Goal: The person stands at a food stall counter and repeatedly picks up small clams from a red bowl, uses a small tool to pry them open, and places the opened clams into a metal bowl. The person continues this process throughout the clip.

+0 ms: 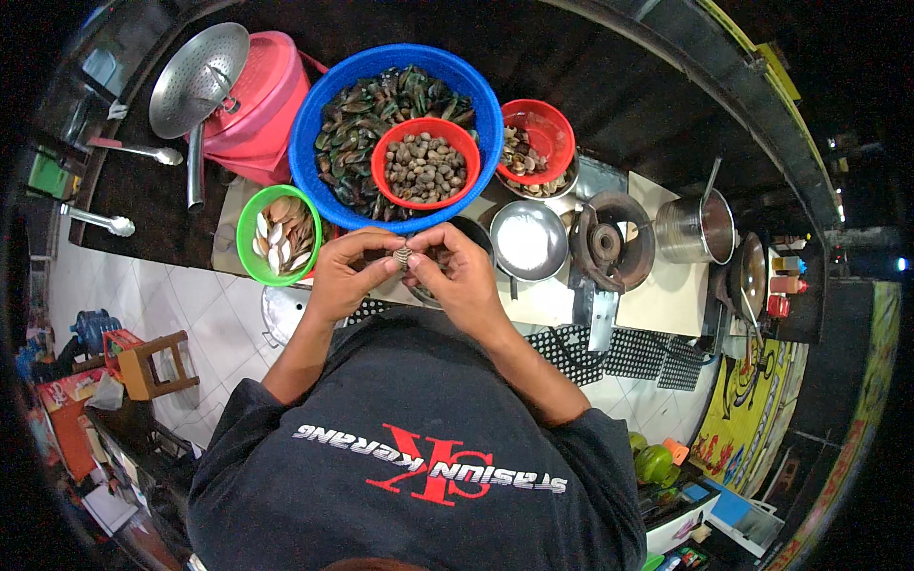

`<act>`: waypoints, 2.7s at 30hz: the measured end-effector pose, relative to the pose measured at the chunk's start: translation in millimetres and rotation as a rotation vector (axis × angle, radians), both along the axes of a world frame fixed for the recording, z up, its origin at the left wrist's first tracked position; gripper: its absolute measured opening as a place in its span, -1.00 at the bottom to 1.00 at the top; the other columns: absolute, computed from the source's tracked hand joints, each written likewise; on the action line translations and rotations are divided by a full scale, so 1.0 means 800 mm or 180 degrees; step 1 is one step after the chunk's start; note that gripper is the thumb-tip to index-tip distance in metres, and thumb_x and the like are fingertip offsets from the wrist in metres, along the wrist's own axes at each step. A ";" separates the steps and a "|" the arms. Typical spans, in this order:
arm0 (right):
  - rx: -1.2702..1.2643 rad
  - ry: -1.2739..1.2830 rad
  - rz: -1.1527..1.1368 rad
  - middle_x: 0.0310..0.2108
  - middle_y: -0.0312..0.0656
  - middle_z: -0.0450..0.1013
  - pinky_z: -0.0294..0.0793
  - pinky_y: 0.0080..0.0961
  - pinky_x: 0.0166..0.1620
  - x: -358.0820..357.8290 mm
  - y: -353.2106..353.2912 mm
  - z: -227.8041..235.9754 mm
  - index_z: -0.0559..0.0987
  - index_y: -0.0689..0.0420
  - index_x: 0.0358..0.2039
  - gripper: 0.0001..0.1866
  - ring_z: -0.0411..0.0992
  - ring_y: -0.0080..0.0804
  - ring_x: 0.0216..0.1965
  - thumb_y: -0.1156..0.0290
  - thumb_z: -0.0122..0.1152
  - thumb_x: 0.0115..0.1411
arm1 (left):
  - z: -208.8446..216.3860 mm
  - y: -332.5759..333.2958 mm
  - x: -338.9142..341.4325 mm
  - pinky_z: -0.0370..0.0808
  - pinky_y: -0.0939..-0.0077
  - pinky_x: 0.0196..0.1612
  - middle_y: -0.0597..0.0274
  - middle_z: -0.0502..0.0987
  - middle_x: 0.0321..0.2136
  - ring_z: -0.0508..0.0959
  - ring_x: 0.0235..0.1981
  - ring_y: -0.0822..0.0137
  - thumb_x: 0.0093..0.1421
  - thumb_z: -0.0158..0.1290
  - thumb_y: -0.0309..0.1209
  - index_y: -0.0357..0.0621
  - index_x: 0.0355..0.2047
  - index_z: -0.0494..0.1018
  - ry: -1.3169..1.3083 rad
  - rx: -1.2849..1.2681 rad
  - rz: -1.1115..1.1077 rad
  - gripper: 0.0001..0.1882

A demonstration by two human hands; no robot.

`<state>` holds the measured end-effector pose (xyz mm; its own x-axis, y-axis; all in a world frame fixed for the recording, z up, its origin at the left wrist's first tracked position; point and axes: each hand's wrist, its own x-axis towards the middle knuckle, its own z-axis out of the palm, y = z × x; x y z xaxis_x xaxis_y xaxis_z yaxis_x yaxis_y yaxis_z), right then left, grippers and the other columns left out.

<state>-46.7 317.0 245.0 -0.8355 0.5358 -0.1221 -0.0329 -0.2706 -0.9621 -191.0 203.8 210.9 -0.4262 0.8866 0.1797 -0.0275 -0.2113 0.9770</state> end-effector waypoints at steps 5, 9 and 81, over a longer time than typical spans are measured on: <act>0.0092 -0.0028 -0.0159 -0.36 -0.24 0.46 0.50 -0.63 -0.26 -0.006 0.004 -0.008 0.44 0.27 -0.24 -0.88 0.45 -0.60 -0.37 0.58 0.11 0.20 | 0.002 0.006 -0.006 0.44 0.50 -0.08 0.08 0.54 -0.22 0.53 -0.17 0.34 0.04 0.20 -0.60 -0.34 -0.23 0.52 -0.0006 -0.0205 -0.0019 -0.75; 0.0160 -0.0001 -0.0294 -0.38 -0.28 0.46 0.47 -0.66 -0.28 -0.014 0.005 -0.012 0.45 0.25 -0.26 -0.88 0.44 -0.64 -0.37 0.59 0.12 0.17 | 0.008 0.015 -0.016 0.46 0.46 -0.05 0.04 0.54 -0.22 0.53 -0.16 0.31 0.01 0.20 -0.63 -0.35 -0.25 0.51 0.0190 -0.0173 -0.0167 -0.75; 0.1303 0.0036 -0.1284 -0.39 -0.18 0.49 0.41 -0.47 -0.22 -0.012 0.057 -0.063 0.51 0.24 -0.30 -0.70 0.42 -0.52 -0.31 0.27 0.31 0.10 | -0.028 0.126 -0.033 0.37 0.69 -0.34 0.33 0.54 -0.41 0.45 -0.42 0.57 0.21 0.13 -0.41 -0.27 -0.31 0.50 -0.0058 -0.0651 -0.0753 -0.85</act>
